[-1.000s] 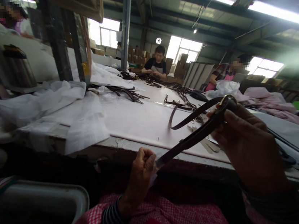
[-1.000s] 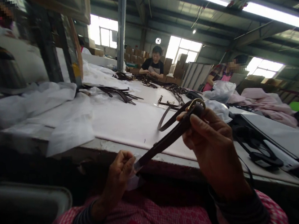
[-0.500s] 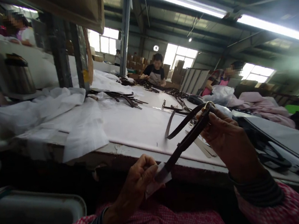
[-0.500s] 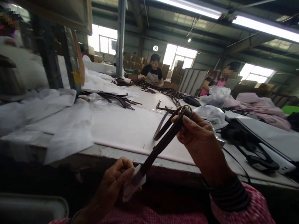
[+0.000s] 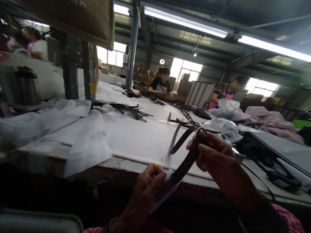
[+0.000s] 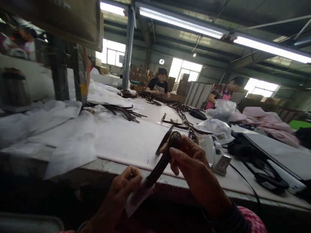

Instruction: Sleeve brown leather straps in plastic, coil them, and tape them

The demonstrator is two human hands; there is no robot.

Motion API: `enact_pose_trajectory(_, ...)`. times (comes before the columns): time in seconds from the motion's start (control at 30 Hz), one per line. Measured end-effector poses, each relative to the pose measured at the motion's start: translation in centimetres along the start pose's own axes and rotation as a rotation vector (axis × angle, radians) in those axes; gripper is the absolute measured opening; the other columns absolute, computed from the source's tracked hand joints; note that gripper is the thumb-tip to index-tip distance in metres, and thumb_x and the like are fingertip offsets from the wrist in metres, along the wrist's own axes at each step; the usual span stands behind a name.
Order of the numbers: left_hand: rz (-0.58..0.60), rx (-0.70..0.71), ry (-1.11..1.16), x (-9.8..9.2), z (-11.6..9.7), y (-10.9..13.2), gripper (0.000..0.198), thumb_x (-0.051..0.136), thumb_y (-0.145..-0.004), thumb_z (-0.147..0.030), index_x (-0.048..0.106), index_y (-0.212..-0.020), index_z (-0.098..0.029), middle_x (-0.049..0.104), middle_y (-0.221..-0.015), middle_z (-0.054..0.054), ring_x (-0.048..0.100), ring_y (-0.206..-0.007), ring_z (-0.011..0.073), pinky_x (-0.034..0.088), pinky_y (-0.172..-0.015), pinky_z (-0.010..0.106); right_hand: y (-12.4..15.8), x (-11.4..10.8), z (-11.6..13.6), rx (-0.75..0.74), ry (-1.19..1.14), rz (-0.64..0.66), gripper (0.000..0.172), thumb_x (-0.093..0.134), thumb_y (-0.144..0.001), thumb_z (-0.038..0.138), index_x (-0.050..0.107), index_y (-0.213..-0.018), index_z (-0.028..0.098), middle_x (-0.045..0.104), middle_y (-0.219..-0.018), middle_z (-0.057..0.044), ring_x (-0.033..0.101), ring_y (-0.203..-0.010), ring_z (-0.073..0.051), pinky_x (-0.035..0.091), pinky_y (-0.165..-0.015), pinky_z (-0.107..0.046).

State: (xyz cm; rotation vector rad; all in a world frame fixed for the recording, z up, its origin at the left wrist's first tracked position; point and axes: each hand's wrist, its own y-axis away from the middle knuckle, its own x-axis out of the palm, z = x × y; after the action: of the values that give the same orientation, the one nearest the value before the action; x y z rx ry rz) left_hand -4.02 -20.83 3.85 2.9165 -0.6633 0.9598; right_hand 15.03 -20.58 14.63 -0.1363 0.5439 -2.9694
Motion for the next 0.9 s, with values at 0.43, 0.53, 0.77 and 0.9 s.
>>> enact_pose_trajectory(0.43, -0.040, 0.124, -0.383, -1.3, 2.1, 0.7, 0.037, 0.063, -0.095, -0.053, 0.054, -0.086, -0.018, 0.045, -0.072, -0.005, 0.038, -0.062, 0.0085, 0.033, -0.055, 0.020, 0.2, -1.4, -1.5, 0.101, -0.156, -0.267, 0.028, 0.087, -0.074, 0.032, 0.070, -0.093, 0.020, 0.075, -0.084, -0.004, 0.053, -0.051, -0.009, 0.039, -0.042, -0.021)
enact_pose_trajectory(0.53, -0.046, 0.188, -0.492, -1.2, 2.4, 1.1, 0.034, 0.058, -0.099, -0.051, 0.056, -0.088, -0.019, 0.051, -0.075, -0.003, 0.043, -0.065, 0.0106, 0.037, -0.058, 0.022, 0.4, -1.6, -2.4, 0.083, -0.162, -0.319, 0.028, 0.087, -0.075, 0.032, 0.070, -0.093, 0.019, 0.073, -0.082, -0.003, 0.047, -0.048, -0.006, 0.037, -0.041, -0.018)
enact_pose_trajectory(0.77, -0.090, 0.051, -0.239, -0.2, 3.2, 0.1, 0.035, 0.068, -0.093, -0.050, 0.054, -0.086, -0.019, 0.065, -0.079, 0.001, 0.057, -0.070, 0.0132, 0.043, -0.064, 0.024, 1.5, -1.1, -2.8, 0.044, -0.111, -0.186, 0.017, 0.078, -0.088, 0.031, 0.069, -0.096, 0.019, 0.071, -0.093, -0.004, 0.045, -0.053, -0.005, 0.039, -0.045, -0.017)
enact_pose_trajectory(0.9, 0.040, -0.105, -0.007, -0.3, 3.0, -0.8, 0.039, 0.075, -0.089, -0.049, 0.051, -0.087, -0.018, 0.072, -0.080, 0.006, 0.065, -0.071, 0.0145, 0.046, -0.066, 0.024, 2.0, -1.0, -2.4, 0.032, -0.067, -0.003, 0.013, 0.075, -0.089, 0.028, 0.070, -0.099, 0.021, 0.070, -0.094, -0.005, 0.050, -0.061, -0.009, 0.041, -0.048, -0.018)
